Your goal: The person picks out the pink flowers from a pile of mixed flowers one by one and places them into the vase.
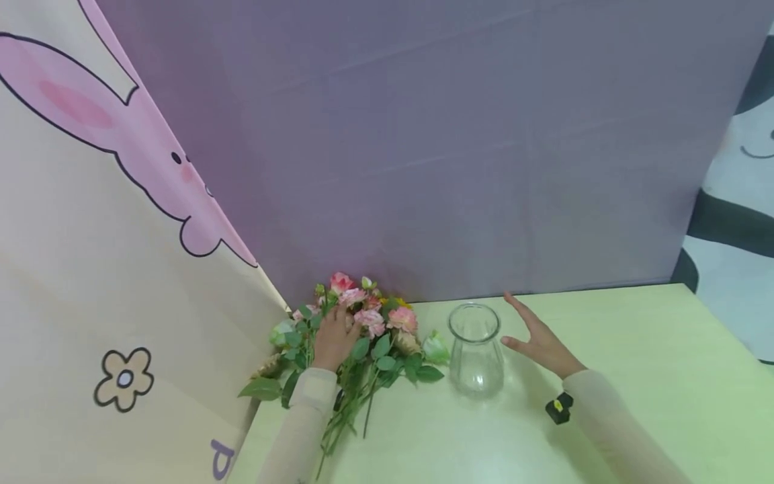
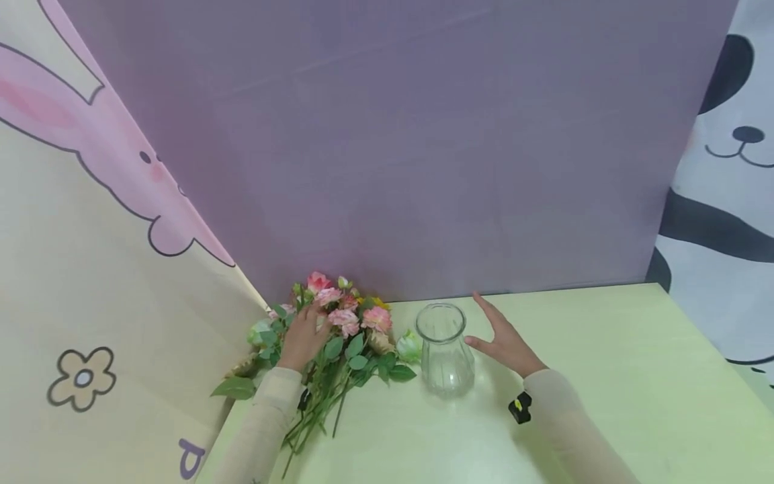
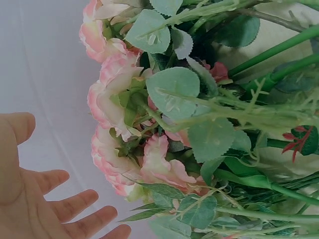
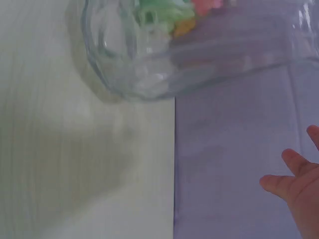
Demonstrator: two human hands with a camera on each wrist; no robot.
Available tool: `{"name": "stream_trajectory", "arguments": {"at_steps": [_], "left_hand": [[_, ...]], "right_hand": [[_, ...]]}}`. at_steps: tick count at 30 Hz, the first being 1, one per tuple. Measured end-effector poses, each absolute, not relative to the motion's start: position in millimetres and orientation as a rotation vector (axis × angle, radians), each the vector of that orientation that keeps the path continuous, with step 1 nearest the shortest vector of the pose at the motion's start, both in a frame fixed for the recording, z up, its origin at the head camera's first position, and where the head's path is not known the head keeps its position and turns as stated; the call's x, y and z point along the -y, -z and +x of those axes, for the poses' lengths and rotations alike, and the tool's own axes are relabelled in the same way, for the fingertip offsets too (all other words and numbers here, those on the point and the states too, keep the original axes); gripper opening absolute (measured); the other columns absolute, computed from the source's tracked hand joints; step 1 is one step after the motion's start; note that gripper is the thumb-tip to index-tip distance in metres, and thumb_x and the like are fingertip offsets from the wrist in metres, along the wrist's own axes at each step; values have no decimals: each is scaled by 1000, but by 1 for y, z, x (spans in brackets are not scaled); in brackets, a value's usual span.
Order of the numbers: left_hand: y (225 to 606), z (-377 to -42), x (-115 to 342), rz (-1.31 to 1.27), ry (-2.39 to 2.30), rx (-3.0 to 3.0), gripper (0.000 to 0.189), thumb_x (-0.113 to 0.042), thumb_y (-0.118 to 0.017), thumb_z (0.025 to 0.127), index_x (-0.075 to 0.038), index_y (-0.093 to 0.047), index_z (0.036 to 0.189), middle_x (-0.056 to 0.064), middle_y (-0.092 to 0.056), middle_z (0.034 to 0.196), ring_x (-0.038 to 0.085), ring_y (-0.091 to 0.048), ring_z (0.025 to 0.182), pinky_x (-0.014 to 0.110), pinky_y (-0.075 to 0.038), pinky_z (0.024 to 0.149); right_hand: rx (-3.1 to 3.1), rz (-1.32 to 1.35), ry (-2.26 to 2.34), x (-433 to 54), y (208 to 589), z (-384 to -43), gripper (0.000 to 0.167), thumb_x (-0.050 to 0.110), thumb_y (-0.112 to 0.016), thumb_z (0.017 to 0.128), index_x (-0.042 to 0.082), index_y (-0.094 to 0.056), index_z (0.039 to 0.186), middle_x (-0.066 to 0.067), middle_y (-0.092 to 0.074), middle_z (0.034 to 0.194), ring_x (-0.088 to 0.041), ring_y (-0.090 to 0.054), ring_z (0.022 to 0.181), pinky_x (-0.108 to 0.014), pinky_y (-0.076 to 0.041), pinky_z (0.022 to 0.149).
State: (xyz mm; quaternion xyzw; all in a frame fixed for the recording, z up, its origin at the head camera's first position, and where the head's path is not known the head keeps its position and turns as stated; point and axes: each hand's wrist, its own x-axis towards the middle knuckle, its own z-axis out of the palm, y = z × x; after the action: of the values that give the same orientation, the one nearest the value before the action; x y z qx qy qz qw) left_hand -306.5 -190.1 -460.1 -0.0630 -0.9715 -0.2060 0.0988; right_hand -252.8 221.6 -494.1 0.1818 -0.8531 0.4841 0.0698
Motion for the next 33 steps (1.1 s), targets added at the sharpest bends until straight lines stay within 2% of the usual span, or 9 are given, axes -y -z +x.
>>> {"name": "stream_trajectory", "arguments": {"at_steps": [4,9,13,18,22,26,33], "left_hand": [[461,-303,190,-163,676,2857,58,-33,-54,95,-4,-35,142,26,-38,140,45,-40,125,60,-38,95],[462,-298,189,-178,745,2839,60,-32,-53,96,-3,-33,144,27,-39,139,46,-40,123,61,-39,93],[462,-296,192,-159,779,2840,61,-35,-51,97,-4,-31,146,26,-37,141,46,-40,124,62,-40,90],[466,-296,194,-158,779,2839,60,-36,-50,97,-2,-33,144,26,-38,140,45,-40,123,62,-40,91],[470,-297,195,-207,793,2810,60,-35,-49,98,2,-34,142,27,-43,135,45,-44,120,60,-39,93],[472,-294,197,-179,843,2795,59,-33,-51,97,1,-35,142,25,-47,132,41,-49,115,58,-39,94],[475,-286,206,-118,890,2821,55,-29,-54,96,1,-38,139,26,-47,132,41,-48,117,57,-41,93]], "right_hand": [[2530,546,-1542,-207,501,-250,95,22,-73,82,21,-8,153,-14,-15,156,-46,-16,138,-73,-16,100],[2481,492,-1646,-189,509,-248,103,22,-77,78,17,-5,152,-20,-13,155,-47,-14,138,-66,-16,106],[2418,441,-1734,-172,511,-249,105,20,-78,76,17,-6,152,-18,-19,154,-44,-15,139,-63,-15,108],[2362,394,-1792,-157,512,-249,104,15,-80,75,15,-8,151,-18,-27,151,-44,-20,137,-66,-15,106],[2308,327,-1822,-153,514,-248,101,11,-80,73,16,-14,150,-18,-34,148,-42,-24,137,-66,-14,106],[2325,270,-1812,-151,518,-247,94,18,-81,73,15,-23,147,-15,-36,147,-40,-25,137,-65,-15,107],[2369,221,-1788,-149,525,-248,80,26,-80,75,13,-34,140,-17,-33,147,-42,-24,137,-67,-17,105]]}}
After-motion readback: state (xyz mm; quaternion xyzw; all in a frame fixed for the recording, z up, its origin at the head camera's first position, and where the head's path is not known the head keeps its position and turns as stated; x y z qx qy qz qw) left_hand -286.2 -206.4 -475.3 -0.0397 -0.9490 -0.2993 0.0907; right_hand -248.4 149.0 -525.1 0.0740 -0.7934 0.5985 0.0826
